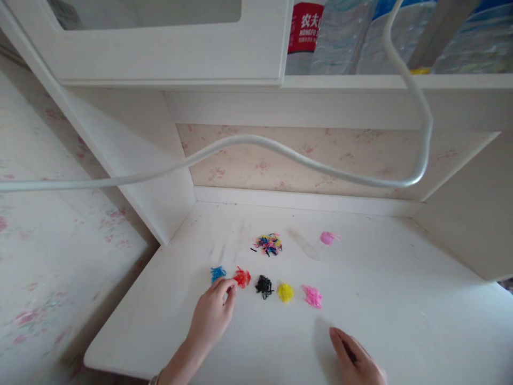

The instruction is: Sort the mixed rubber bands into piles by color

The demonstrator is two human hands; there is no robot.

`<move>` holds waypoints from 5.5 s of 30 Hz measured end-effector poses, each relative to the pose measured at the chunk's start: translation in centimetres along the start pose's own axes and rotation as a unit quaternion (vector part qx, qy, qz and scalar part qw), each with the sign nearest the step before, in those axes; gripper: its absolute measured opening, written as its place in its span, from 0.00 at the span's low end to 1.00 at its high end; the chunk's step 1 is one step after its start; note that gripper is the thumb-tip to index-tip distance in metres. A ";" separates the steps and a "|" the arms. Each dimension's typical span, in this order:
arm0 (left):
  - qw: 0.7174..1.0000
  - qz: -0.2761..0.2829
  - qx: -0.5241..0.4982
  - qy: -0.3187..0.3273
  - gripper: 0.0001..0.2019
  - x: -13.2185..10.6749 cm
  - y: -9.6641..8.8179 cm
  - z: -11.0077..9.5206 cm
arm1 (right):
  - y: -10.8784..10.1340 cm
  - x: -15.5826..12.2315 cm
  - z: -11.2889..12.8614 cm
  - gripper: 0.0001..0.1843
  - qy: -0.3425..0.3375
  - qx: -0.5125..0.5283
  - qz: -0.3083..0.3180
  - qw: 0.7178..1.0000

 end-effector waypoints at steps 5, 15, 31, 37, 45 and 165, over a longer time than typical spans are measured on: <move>0.993 0.089 0.070 0.038 0.13 7.4 3.5 -1.7 | 0.3 -0.1 -0.7 0.23 -0.018 0.003 -0.011 1.000; 0.977 0.156 0.141 0.043 0.12 15.0 8.3 1.6 | 0.4 0.0 0.2 0.23 -0.027 0.002 0.023 0.999; 0.973 0.147 0.166 0.069 0.14 15.1 7.1 1.7 | 1.2 0.3 -0.3 0.24 0.001 -0.028 0.039 0.999; 0.976 0.122 0.167 0.067 0.15 13.3 4.4 1.3 | 1.2 0.1 -0.1 0.24 0.008 -0.052 0.047 0.998; 0.981 0.106 0.157 0.042 0.15 6.7 2.4 0.9 | 1.1 0.0 -0.2 0.23 0.012 -0.083 0.054 0.995; 0.991 0.107 0.080 -0.001 0.13 5.2 2.7 -2.7 | 1.1 -0.1 -0.6 0.28 0.013 -0.009 0.026 1.000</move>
Point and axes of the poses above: each hand's wrist, its own x-axis towards the middle knuckle, its own y-axis out of the palm, z = x × y, the point moved 7 cm from there along x, towards the middle knuckle, and after that the axes turned 8 degrees about y, right-handed, at the moved point
